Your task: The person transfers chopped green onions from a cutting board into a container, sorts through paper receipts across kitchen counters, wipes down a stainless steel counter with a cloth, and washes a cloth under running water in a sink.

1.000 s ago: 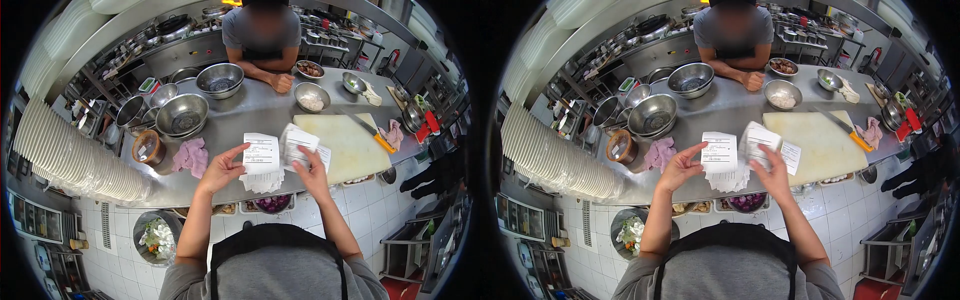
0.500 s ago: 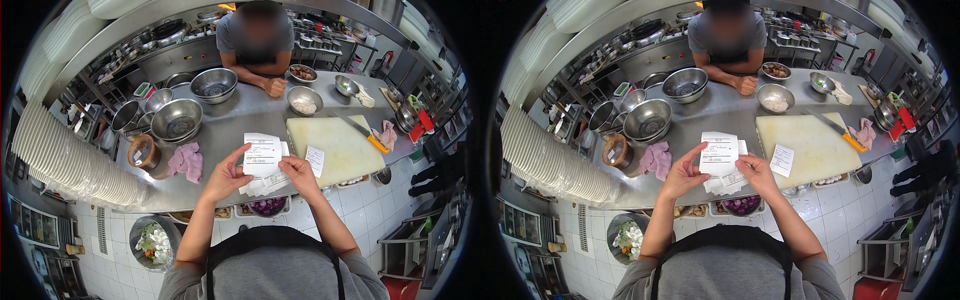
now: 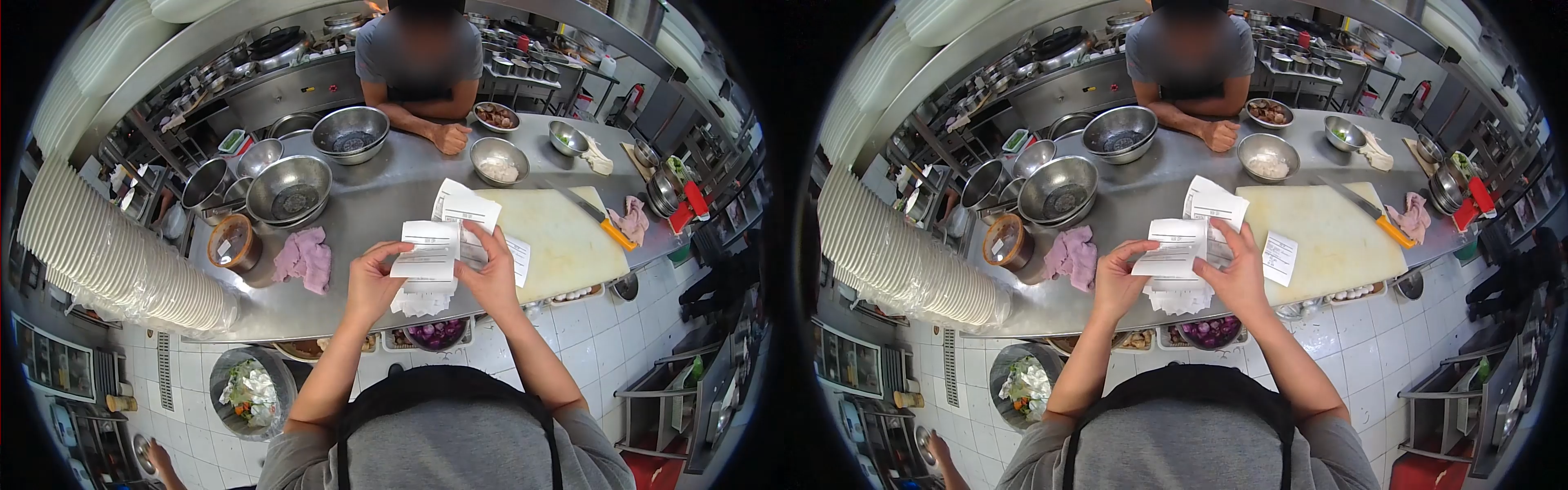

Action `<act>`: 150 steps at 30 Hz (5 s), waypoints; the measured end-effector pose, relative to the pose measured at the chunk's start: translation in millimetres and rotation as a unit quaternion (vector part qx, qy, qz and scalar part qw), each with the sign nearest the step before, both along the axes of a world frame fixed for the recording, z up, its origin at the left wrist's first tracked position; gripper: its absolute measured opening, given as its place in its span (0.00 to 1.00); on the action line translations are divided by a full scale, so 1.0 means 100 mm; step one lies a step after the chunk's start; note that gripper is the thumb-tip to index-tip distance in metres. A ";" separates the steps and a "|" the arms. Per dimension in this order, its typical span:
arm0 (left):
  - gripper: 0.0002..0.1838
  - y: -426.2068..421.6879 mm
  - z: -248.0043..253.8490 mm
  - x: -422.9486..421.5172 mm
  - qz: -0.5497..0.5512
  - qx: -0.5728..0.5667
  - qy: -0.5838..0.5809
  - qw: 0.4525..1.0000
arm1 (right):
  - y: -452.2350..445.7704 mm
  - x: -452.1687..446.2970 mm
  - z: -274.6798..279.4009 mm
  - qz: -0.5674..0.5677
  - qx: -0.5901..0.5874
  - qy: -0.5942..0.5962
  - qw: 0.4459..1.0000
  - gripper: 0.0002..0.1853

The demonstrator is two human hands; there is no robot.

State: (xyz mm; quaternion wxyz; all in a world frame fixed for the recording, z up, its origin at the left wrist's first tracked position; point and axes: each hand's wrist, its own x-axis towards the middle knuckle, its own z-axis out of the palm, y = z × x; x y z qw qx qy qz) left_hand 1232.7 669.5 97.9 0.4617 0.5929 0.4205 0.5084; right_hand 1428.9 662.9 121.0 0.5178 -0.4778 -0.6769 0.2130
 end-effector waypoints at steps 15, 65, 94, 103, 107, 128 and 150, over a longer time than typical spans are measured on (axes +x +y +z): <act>0.10 0.03 0.04 -0.04 0.117 0.034 0.058 0.991 | 0.17 0.10 0.09 -0.076 0.074 0.038 0.994 0.15; 0.18 0.54 -0.10 0.84 -0.116 -0.095 -0.111 0.983 | 0.30 1.16 -0.63 -0.155 -0.075 -0.037 0.984 0.21; 0.20 0.52 -0.04 0.87 -0.100 -0.057 -0.089 0.989 | 0.36 1.33 -0.92 -0.158 -0.083 0.014 0.984 0.27; 0.23 0.64 -0.10 0.24 -0.042 -0.033 -0.012 0.999 | 0.44 1.04 -0.67 0.000 -0.134 0.258 0.957 0.33; 0.27 0.56 -0.68 -0.18 -0.084 -0.001 0.283 0.955 | 0.31 1.37 -1.03 -0.226 -0.157 -0.125 0.953 0.39; 0.10 0.16 -1.16 -0.25 -0.035 -0.092 0.228 0.969 | -0.18 0.07 -1.22 0.088 -0.153 -0.125 0.976 0.07; 0.07 0.23 -0.33 -0.03 -0.039 -0.150 0.023 0.988 | -0.03 0.15 -0.92 0.152 -0.239 0.162 0.945 0.09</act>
